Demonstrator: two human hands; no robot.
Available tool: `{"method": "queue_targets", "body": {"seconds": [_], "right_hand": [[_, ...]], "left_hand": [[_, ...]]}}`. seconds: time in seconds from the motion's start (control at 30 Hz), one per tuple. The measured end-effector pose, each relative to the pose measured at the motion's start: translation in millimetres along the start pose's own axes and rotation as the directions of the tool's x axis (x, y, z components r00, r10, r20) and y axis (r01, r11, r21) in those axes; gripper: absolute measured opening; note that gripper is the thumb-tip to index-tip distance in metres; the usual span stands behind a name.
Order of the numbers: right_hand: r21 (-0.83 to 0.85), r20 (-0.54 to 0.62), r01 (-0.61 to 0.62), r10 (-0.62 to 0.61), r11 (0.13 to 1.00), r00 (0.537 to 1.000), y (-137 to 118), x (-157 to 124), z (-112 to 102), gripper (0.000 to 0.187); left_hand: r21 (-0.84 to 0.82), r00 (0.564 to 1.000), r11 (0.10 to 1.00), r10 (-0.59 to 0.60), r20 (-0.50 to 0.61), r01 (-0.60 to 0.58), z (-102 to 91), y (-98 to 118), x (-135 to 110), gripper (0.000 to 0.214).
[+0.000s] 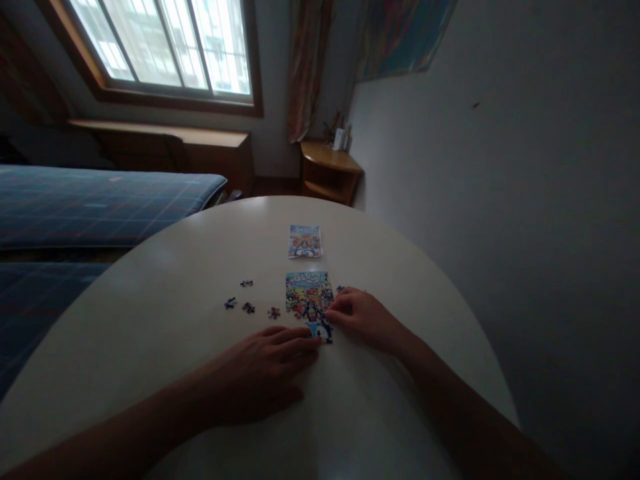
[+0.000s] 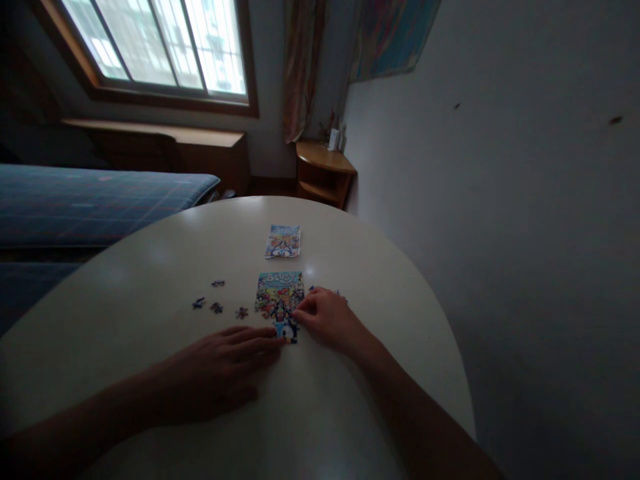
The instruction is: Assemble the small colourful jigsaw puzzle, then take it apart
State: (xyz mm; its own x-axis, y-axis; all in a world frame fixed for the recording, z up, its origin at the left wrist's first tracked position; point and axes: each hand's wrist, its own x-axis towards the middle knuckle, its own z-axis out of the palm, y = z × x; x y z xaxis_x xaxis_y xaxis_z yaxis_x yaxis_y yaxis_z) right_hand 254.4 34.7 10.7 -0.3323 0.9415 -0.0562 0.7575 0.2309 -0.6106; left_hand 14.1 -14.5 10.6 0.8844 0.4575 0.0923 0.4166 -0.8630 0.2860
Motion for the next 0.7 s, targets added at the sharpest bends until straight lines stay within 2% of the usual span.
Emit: {"method": "queue_targets", "body": {"seconds": [0.23,0.43,0.7], "right_hand": [[-0.004,-0.004,0.015,-0.015,1.0,1.0,0.9,0.0,-0.2,0.027],[0.02,-0.029,-0.004,0.004,1.0,1.0,0.1,-1.7,0.8,0.015],[0.021,-0.043,-0.019,0.02,1.0,0.999,-1.6,-2.5,0.9,0.012]], "left_hand": [[-0.005,1.0,1.0,-0.009,0.015,0.009,1.0,-0.6,-1.6,0.049],[-0.043,1.0,0.999,-0.006,-0.015,0.005,2.0,-1.0,-1.5,0.048],[-0.03,1.0,1.0,0.0,-0.001,0.0,1.1,-1.5,-1.3,0.05]]}}
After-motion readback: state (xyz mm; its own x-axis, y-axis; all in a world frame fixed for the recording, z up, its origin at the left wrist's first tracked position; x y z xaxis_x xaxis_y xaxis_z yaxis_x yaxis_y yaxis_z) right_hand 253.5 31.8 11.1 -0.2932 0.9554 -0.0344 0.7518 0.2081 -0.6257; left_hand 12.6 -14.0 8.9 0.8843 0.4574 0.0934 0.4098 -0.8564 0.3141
